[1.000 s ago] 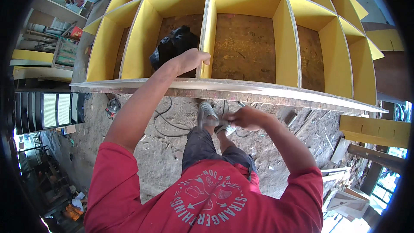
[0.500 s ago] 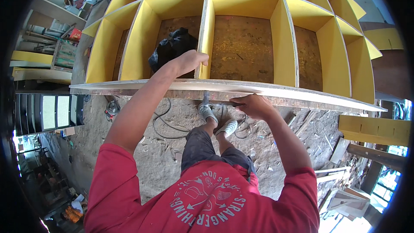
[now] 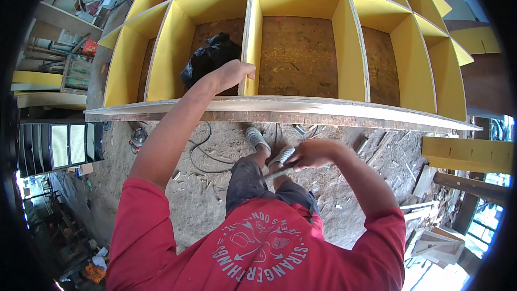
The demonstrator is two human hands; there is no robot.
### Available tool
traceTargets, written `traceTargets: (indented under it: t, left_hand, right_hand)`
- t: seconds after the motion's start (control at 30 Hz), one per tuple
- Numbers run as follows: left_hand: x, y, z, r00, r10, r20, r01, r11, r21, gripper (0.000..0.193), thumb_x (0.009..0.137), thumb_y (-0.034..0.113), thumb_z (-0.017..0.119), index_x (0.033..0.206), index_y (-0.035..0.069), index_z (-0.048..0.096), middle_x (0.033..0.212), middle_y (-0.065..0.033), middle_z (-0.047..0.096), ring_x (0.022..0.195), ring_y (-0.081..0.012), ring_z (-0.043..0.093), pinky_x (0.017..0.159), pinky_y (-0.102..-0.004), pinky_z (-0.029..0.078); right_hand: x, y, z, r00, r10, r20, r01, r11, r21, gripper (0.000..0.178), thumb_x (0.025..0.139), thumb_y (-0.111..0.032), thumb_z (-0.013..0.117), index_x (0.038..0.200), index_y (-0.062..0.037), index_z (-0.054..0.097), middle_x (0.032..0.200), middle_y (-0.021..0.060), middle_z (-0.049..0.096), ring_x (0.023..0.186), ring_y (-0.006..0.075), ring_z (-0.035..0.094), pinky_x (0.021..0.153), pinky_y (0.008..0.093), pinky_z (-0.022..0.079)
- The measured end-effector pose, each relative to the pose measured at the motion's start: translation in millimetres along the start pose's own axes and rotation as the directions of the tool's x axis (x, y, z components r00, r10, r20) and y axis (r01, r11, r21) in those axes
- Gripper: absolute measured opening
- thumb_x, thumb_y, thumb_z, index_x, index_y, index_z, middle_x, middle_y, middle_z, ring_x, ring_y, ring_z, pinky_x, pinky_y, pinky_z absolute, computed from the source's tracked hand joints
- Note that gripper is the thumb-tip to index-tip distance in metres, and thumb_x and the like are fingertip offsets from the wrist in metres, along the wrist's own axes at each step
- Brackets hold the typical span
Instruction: The person attaches wooden strips to the edges of a shelf frame by positioning the wood pieces by hand and hammering in nails with a hammer.
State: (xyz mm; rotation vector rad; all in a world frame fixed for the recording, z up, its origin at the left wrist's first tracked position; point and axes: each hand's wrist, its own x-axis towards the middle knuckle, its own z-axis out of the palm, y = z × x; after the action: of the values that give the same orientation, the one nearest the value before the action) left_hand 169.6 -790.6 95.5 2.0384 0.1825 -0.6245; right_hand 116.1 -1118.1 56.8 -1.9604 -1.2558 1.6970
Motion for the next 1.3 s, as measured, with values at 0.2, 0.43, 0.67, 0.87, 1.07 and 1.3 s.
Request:
traceTargets:
  t: [0.2,0.43,0.67,0.87,1.07,1.3]
  left_hand:
    - [3.9,4.0,-4.0,1.0,-0.009,0.001,0.009,1.0,0.009,0.051,0.091,0.042,0.056,0.099,-0.005,0.074,0.092,-0.0149,0.067,0.095,-0.0259,0.06,0.088,-0.0388,0.045]
    - [2.1,1.0,0.9,1.0,-0.013,-0.007,0.013,1.0,-0.026,0.05,0.089,0.042,0.058,0.101,-0.004,0.073,0.099,-0.0182,0.068,0.096,-0.0273,0.059,0.091,-0.0386,0.045]
    - [-0.9,4.1,2.1,1.0,-0.02,-0.001,0.02,1.0,-0.006,0.049,0.089,0.042,0.057,0.099,-0.004,0.072,0.097,-0.0175,0.068,0.098,-0.027,0.06,0.091,-0.0396,0.045]
    - [2.7,-4.4,0.1,1.0,0.005,0.009,-0.005,1.0,0.025,0.048,0.089,0.041,0.058,0.098,-0.004,0.072,0.093,-0.0164,0.067,0.093,-0.0255,0.059,0.089,-0.0389,0.045]
    - [8.1,-6.8,-2.9,1.0,0.013,0.002,-0.013,1.0,0.023,0.05,0.091,0.041,0.057,0.099,-0.007,0.073,0.086,-0.0143,0.067,0.088,-0.0252,0.06,0.083,-0.039,0.045]
    - [2.4,-2.6,-4.3,0.998,0.007,0.059,-0.011,0.998,0.063,0.05,0.093,0.034,0.057,0.113,-0.01,0.07,0.108,-0.0242,0.075,0.109,-0.0293,0.069,0.102,-0.0377,0.047]
  right_hand:
    - [11.9,-3.9,-18.6,0.856,0.23,-0.464,-0.211,0.973,0.094,0.043,0.104,-0.032,0.066,0.147,-0.0331,0.064,0.123,0.0098,0.077,0.102,0.0298,0.076,0.093,0.0456,0.057]
    - [6.2,11.5,-31.7,0.829,0.149,-0.54,-0.076,0.985,0.154,0.047,0.101,-0.036,0.071,0.147,-0.0301,0.064,0.114,0.0149,0.078,0.096,0.033,0.075,0.09,0.0439,0.056]
    - [20.1,22.1,-10.0,0.96,-0.02,-0.28,0.018,1.0,-0.012,0.046,0.103,-0.039,0.068,0.147,-0.0313,0.064,0.127,0.0162,0.075,0.113,0.036,0.072,0.104,0.0443,0.052]
    - [16.0,3.3,-9.8,0.934,0.104,-0.342,-0.075,0.992,0.097,0.046,0.102,-0.031,0.068,0.148,-0.0313,0.063,0.12,0.0188,0.075,0.105,0.0382,0.073,0.096,0.0476,0.053]
    - [28.2,26.4,-11.4,0.802,0.089,-0.591,-0.051,0.995,0.082,0.044,0.1,-0.032,0.07,0.144,-0.0275,0.067,0.121,0.0152,0.076,0.106,0.0387,0.073,0.094,0.0483,0.055]
    - [10.0,-0.1,8.4,0.763,0.171,-0.623,-0.058,0.979,0.197,0.044,0.098,-0.035,0.072,0.141,-0.0249,0.069,0.119,0.0137,0.077,0.108,0.0397,0.073,0.095,0.0475,0.057]
